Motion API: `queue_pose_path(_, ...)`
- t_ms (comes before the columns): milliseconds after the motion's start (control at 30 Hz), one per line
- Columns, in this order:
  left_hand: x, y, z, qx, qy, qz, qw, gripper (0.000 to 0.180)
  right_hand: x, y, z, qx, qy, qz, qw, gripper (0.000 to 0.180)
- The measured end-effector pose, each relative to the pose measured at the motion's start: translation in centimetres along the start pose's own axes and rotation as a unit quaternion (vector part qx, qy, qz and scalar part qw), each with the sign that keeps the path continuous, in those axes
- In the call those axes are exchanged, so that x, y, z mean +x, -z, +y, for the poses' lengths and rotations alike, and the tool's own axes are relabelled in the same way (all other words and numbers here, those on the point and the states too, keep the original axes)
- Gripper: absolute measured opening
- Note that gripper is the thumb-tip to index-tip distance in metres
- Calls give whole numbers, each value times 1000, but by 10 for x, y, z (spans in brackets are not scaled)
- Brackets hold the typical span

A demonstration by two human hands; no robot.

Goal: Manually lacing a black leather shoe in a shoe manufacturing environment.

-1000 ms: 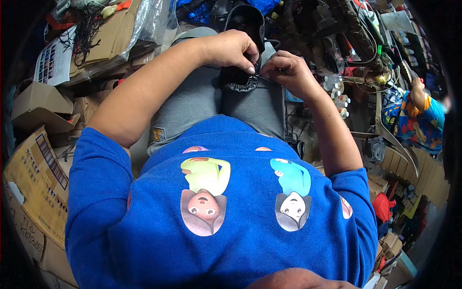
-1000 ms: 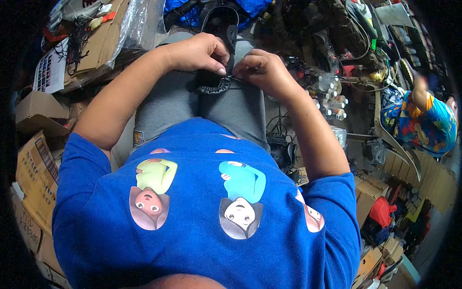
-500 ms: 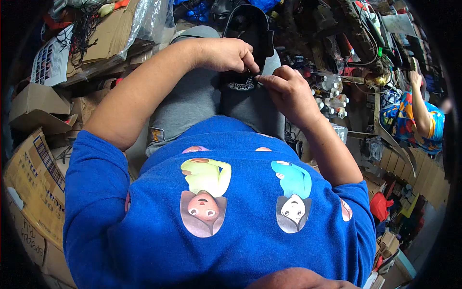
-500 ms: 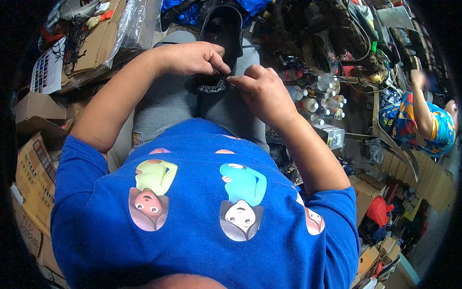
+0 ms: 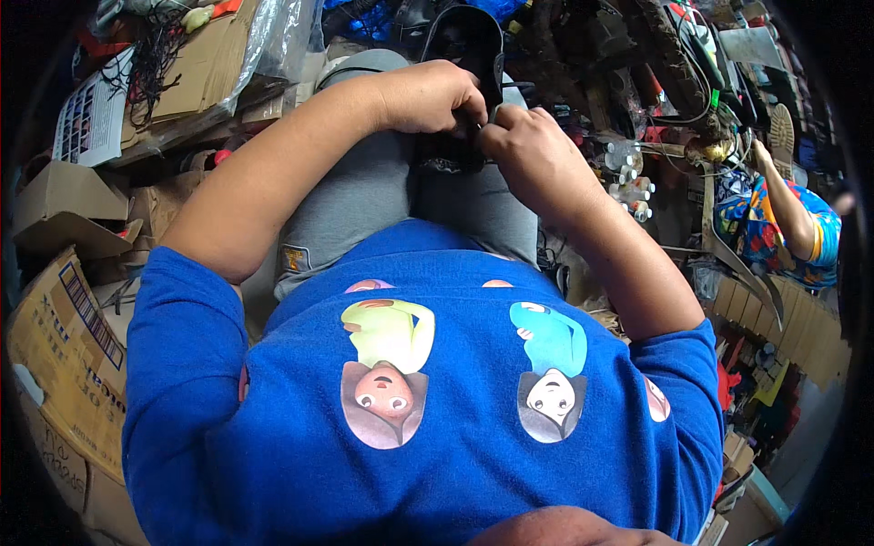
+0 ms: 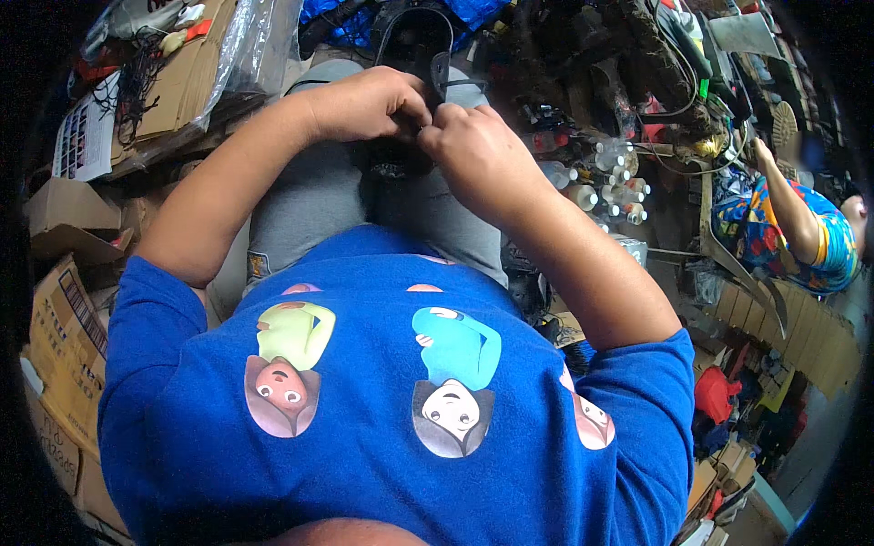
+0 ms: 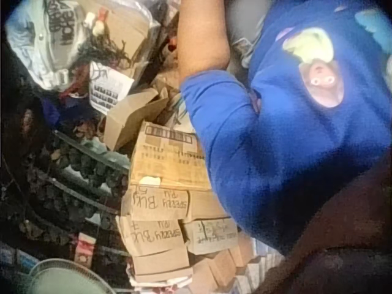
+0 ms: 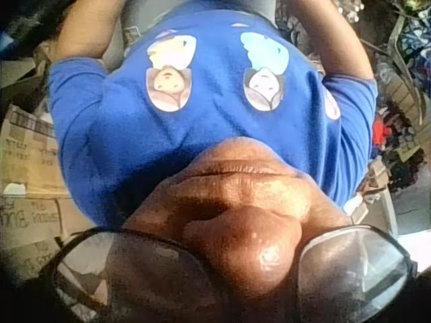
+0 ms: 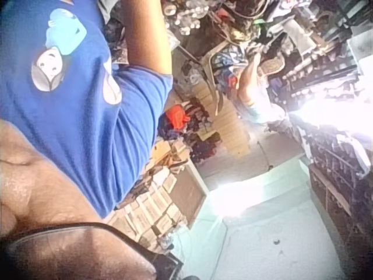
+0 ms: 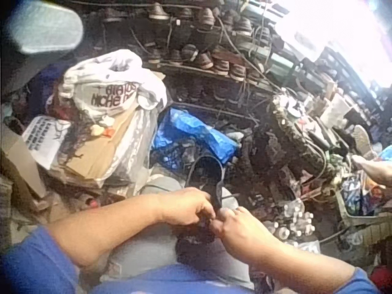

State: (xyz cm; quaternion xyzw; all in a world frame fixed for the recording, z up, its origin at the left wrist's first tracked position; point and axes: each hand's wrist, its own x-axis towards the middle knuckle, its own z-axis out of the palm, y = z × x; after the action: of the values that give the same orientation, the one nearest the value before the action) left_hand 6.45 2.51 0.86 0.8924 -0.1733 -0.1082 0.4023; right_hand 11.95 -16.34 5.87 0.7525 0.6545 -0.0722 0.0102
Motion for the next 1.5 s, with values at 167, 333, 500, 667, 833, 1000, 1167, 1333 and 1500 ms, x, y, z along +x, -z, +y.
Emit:
queue_pose_path(167,2,2,-4,-36,9,22,999,25,-3,-7,11,142,-66,53,986,9)
queue_pose_path(333,0,-10,-11,30,-28,194,980,36,-2,-26,22,278,-107,67,952,15)
queue_pose_path(500,-52,-28,29,72,48,313,946,37,-35,-18,42,639,-271,-33,719,25)
queue_pose_path(667,-118,3,21,-19,160,96,982,23,-91,3,83,948,4,130,292,41)
queue_pose_path(833,-89,16,21,-194,195,266,924,32,-90,-9,89,626,-256,13,737,42)
queue_pose_path(1000,-51,-7,31,-702,-7,268,660,41,-59,-27,38,266,-314,-157,898,34)
queue_pose_path(1167,-75,-6,-11,-738,37,237,631,44,-102,-78,41,204,-227,7,952,30)
queue_pose_path(1333,-97,16,-4,-309,173,392,849,41,-129,-93,64,791,-326,178,487,44)
queue_pose_path(1500,-92,-7,23,73,38,381,921,26,-132,-57,85,498,-364,287,732,45)
